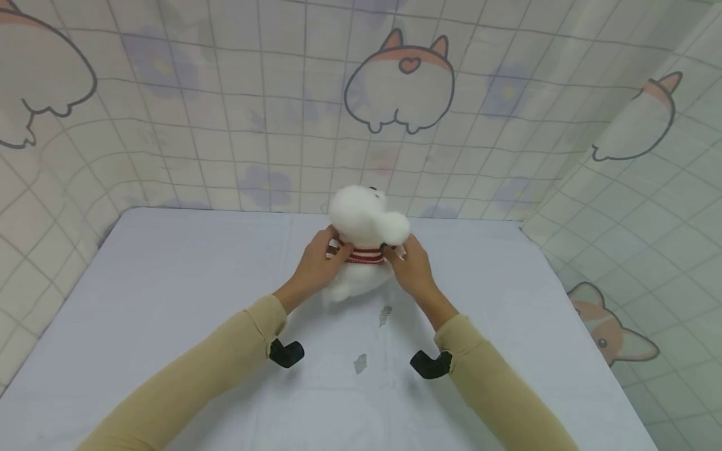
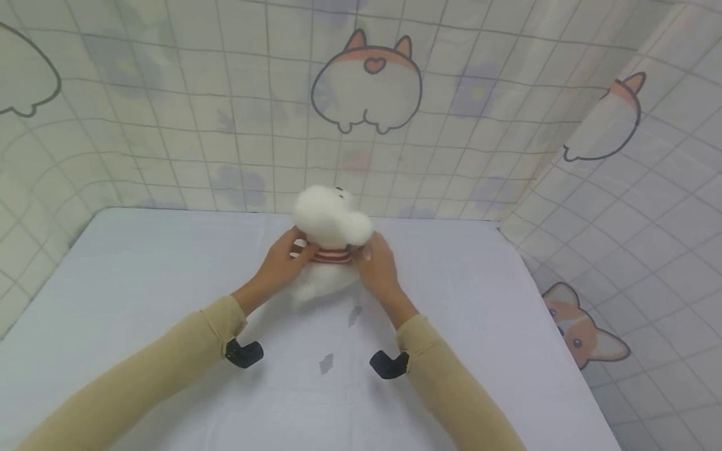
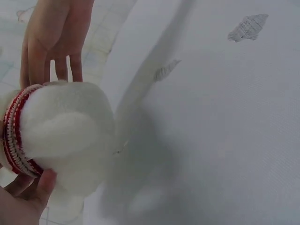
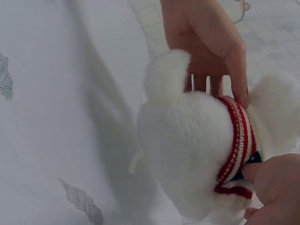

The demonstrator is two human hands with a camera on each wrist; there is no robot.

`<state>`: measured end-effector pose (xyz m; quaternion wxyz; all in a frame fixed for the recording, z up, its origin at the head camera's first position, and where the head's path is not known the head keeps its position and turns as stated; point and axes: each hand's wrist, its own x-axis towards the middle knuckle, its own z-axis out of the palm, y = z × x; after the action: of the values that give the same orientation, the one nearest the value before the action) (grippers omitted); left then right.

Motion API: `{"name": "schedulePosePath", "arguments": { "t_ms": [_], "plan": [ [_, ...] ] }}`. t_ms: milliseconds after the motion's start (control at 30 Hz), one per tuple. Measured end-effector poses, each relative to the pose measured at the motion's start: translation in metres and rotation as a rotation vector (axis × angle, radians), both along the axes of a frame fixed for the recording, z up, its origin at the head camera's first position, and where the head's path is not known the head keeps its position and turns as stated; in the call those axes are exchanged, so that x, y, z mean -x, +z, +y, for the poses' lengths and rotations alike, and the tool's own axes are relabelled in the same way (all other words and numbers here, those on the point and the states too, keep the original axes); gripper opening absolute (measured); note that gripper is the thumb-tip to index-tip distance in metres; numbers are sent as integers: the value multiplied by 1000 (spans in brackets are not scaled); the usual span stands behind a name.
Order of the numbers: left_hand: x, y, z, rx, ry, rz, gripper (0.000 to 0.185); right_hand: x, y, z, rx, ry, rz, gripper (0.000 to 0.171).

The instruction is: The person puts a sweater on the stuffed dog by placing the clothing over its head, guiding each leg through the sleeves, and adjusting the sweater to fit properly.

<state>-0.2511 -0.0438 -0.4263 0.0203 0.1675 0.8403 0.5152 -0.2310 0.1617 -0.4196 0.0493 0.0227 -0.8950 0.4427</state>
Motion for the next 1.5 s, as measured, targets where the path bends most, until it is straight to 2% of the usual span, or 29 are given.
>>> {"name": "schedulePosePath", "arguments": {
  "t_ms": [233, 500, 600, 700, 767, 867, 967, 1100, 1233, 1367, 1500],
  "plan": [
    [-4, -13, 3, 33, 36, 126, 36, 9, -20, -8, 65, -64, -121, 40],
    [4, -25, -1, 109, 15, 256, 42, 13, -25, -9, 2, -85, -145, 47],
    [11, -25, -3, 127, 31, 298, 37, 7, -27, -8, 12, -99, -83, 44],
    [17, -21, -3, 142, 40, 336, 32, 0, -28, -12, 23, -79, 39, 33],
    [21, -18, -3, 170, 36, 365, 31, -2, -27, -15, -13, -37, 135, 27],
    [28, -14, 0, 251, 19, 425, 29, -1, -26, -21, -95, 17, 229, 24],
    [35, -12, 3, 332, -5, 526, 24, 1, -25, -24, -152, 27, 263, 23],
    [43, -8, 6, 380, -21, 618, 11, 4, -24, -25, -177, 26, 282, 19],
    [45, -5, 10, 370, -10, 629, 6, 8, -26, -26, -211, 40, 346, 13],
    [43, -8, 13, 337, 59, 611, 7, 12, -28, -27, -289, 75, 400, 8],
    [47, -13, 14, 259, 131, 537, 10, 11, -30, -26, -335, 90, 358, 7]
  ]
}}
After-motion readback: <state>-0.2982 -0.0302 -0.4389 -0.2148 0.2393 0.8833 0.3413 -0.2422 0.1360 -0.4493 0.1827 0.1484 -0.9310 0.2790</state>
